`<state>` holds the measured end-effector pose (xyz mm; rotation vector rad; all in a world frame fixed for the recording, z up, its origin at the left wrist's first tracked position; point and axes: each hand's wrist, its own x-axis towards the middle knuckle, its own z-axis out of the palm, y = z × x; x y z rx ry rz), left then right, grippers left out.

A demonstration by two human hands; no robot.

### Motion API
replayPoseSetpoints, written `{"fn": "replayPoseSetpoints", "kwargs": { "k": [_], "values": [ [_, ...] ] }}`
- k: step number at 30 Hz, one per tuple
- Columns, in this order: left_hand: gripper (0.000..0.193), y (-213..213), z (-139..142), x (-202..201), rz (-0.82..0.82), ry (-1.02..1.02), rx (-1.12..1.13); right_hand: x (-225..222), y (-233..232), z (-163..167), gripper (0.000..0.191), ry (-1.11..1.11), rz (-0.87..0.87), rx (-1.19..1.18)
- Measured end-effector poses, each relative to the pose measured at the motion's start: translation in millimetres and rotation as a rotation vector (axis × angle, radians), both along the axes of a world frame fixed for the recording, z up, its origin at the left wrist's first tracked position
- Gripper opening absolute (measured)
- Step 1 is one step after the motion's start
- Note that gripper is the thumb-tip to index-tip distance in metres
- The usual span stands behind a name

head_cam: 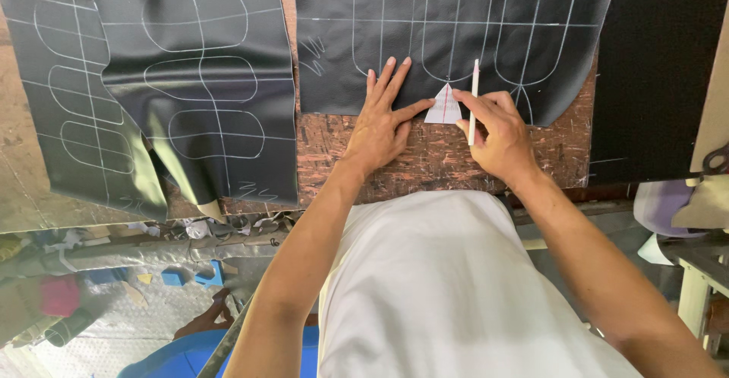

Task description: The person cuts a piece of black material using scissors, following a pattern on the back. They then place the cut piece aside and use a small triangular template and a white marker to trace shapes onto another piece of black material.

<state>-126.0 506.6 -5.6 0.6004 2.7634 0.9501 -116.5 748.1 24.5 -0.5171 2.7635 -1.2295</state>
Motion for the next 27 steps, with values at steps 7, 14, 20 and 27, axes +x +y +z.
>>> {"fn": "replayPoseSetpoints", "kwargs": {
  "k": [7,14,20,27],
  "values": [
    [0.037,3.4,0.2,0.8,0.015,0.018,0.039,-8.4,14.1,3.1,0.053,-0.116,0.035,-0.062],
    [0.039,4.2,0.3,1.5,0.021,0.019,0.044,-12.4,12.5,4.7,0.045,-0.145,0.035,-0.061],
    [0.037,4.8,-2.5,2.2,0.022,0.045,0.035,-9.2,10.1,5.3,0.048,-0.054,0.058,-0.038],
    [0.037,5.4,-4.4,2.6,0.025,0.035,0.031,-8.5,9.6,3.4,0.048,-0.109,0.036,-0.015]
  ]
}}
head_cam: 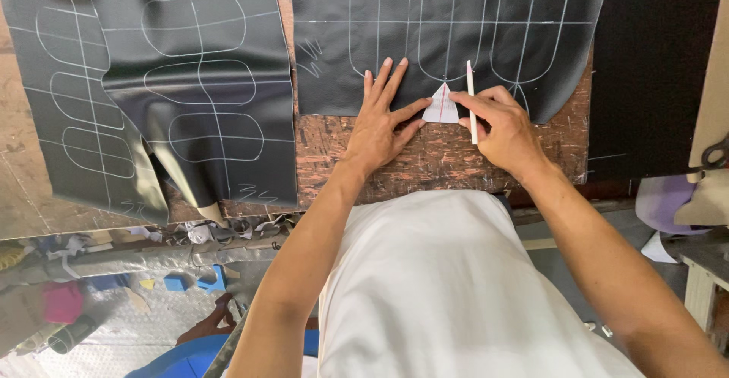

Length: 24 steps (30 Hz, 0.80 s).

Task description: The person cuts a piece of black material using scissors, following a pattern on the back. They then place the cut piece aside and use a small triangular template and a white marker to trace shapes onto another piece of black material.

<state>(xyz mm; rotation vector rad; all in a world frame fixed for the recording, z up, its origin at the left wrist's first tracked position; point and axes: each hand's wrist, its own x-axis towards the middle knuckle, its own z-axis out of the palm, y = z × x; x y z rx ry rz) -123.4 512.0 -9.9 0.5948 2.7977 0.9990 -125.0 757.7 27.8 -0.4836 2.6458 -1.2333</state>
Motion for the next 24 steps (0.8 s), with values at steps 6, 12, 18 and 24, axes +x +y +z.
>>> {"fn": "replayPoseSetpoints", "kwargs": {
  "k": [6,12,18,24],
  "values": [
    [0.037,-0.2,-1.3,-0.4,-0.006,0.006,0.004,-0.9,-1.2,-0.1,0.049,0.06,0.045,0.028],
    [0.036,-1.8,-1.8,0.2,-0.009,0.019,0.01,-0.8,-1.6,-0.3,0.049,0.058,0.043,0.007],
    [0.037,-1.6,1.0,-1.1,-0.009,-0.001,0.009,-1.3,-1.2,-2.1,0.051,0.076,0.047,-0.006],
    [0.037,-1.6,2.6,-1.8,-0.011,0.007,-0.001,-2.1,-0.4,-3.9,0.051,0.092,0.054,0.013]
  ]
}}
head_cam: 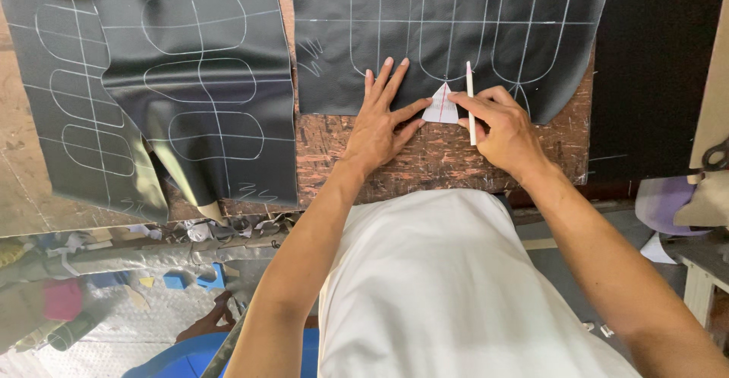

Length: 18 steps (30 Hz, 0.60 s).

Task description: The person cuts a piece of black material using scissors, following a pattern on the back. They then place the cut piece aside and use a small triangular template and a white marker to trace shapes onto another piece of black material.

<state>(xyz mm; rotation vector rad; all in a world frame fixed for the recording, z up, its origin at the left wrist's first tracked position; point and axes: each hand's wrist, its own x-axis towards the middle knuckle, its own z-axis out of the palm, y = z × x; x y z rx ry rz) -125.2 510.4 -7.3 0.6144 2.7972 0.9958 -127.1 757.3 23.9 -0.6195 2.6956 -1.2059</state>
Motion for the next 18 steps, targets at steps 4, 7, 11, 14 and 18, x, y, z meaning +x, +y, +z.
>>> {"fn": "replayPoseSetpoints", "kwargs": {
  "k": [4,7,11,14,18],
  "values": [
    [0.037,-0.7,-1.0,1.0,-0.003,-0.022,-0.004,0.1,-0.4,1.2,0.05,0.002,-0.002,-0.006],
    [0.048,-0.6,-1.6,1.7,-0.007,-0.012,-0.062,0.2,-1.0,3.0,0.05,0.002,-0.003,-0.015],
    [0.051,0.2,-0.5,-0.1,-0.006,0.011,-0.056,-0.3,-0.8,4.6,0.051,-0.015,-0.017,-0.021],
    [0.045,3.6,2.3,0.2,-0.006,0.01,-0.048,-0.2,0.0,5.0,0.05,-0.002,-0.005,-0.021],
    [0.047,27.5,4.8,6.7,-0.08,0.076,-0.208,-0.2,0.5,4.7,0.051,-0.008,-0.001,-0.018]
  ]
}}
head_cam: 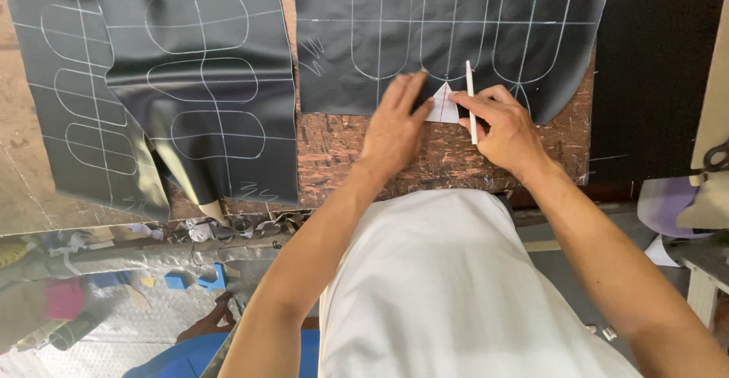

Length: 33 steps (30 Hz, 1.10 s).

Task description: The person cuts a piece of black material using scissors, following a pattern on the back. They then place the cut piece aside and use a small triangular template and a white marker to trace shapes onto another piece of black material.

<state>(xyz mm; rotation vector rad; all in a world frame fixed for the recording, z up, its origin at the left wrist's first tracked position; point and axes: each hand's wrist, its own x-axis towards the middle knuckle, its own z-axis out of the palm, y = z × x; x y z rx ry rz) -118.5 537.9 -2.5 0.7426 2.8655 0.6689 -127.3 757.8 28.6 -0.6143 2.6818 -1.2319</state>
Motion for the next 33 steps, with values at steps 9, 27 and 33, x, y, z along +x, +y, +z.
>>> {"fn": "replayPoseSetpoints", "kwargs": {
  "k": [9,27,33],
  "values": [
    [0.052,51.0,7.9,26.1,-0.116,0.21,-0.479,1.4,0.6,-1.0,0.059,-0.001,-0.006,0.02],
    [0.058,47.5,14.2,32.0,-0.108,0.102,-0.436,27.7,17.3,6.8,0.023,-0.172,-0.269,-0.265],
    [0.06,45.7,11.6,32.7,-0.116,0.061,-0.389,30.0,14.6,-1.5,0.028,-0.093,-0.211,-0.221]
  ]
}}
